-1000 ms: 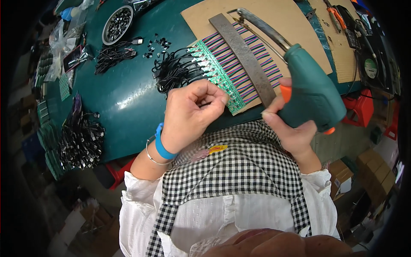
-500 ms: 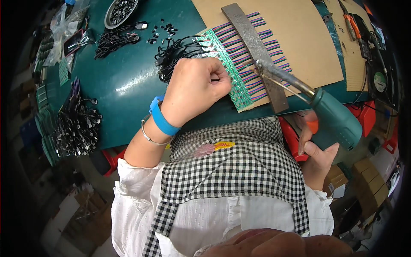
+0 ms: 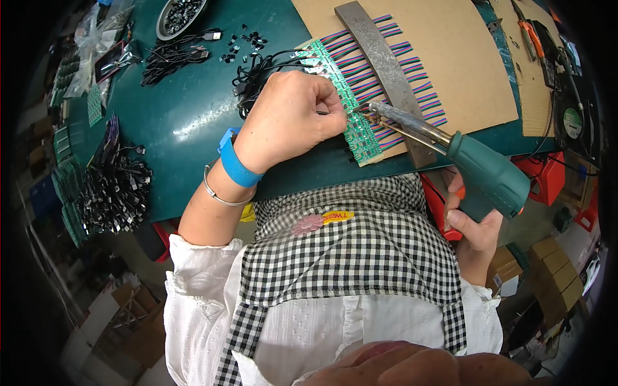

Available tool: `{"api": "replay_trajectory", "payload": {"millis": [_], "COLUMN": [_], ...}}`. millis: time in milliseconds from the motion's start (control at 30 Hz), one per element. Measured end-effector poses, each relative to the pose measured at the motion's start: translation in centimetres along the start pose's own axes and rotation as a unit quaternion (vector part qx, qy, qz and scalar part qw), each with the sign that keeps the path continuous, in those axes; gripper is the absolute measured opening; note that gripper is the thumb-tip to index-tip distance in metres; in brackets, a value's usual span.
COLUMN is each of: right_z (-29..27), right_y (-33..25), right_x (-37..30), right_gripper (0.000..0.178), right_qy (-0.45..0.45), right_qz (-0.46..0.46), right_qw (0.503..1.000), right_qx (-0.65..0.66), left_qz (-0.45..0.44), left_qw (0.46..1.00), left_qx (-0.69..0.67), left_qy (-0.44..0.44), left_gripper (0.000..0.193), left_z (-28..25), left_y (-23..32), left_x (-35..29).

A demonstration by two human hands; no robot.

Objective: The person solders electronic wire harnesses onto printed circuit boards using a hand soldering gun and solder wire.

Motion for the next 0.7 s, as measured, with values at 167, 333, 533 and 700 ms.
{"api": "replay_trajectory", "payload": {"millis": [167,333,533,700], "right_z": [-0.2,-0.6,-0.9,-1.2], "right_y": [0.7,0.2,-0.5,-0.2], "right_x": [-0.3,0.0,0.2,-0.3], "right_gripper": [0.054,0.057,0.062,0.063], "right_qy": [0.006,0.014,0.044,0.033], "right_qz": [0.012,-0.006,-0.016,-0.016], "right_qw": [1.0,1.0,0.998,0.999], "right_qx": [-0.027,0.01,0.038,0.022], "left_qz": [0.017,0.062,0.075,0.073], "left_qw": [0.999,0.995,0.992,0.992], "left_qx": [0.031,0.076,0.088,0.095], "left_qy": [-0.003,0.019,0.042,0.047], "left_gripper": [0.01,0.008,0.008,0.008], "left_z": [0.3,0.1,0.1,0.3], "left_y": [0.3,1.3,1.3,1.4], "left_x": [0.0,-0.1,-0.4,-0.9]}}
Point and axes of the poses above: each hand's wrist, its own x-axis towards the middle knuckle, its own z-axis out of the palm, y = z × x, the point moved 8 cm from there along x, towards the middle knuckle, and after that the axes turned 5 degrees about -x, right-handed, at the moved point
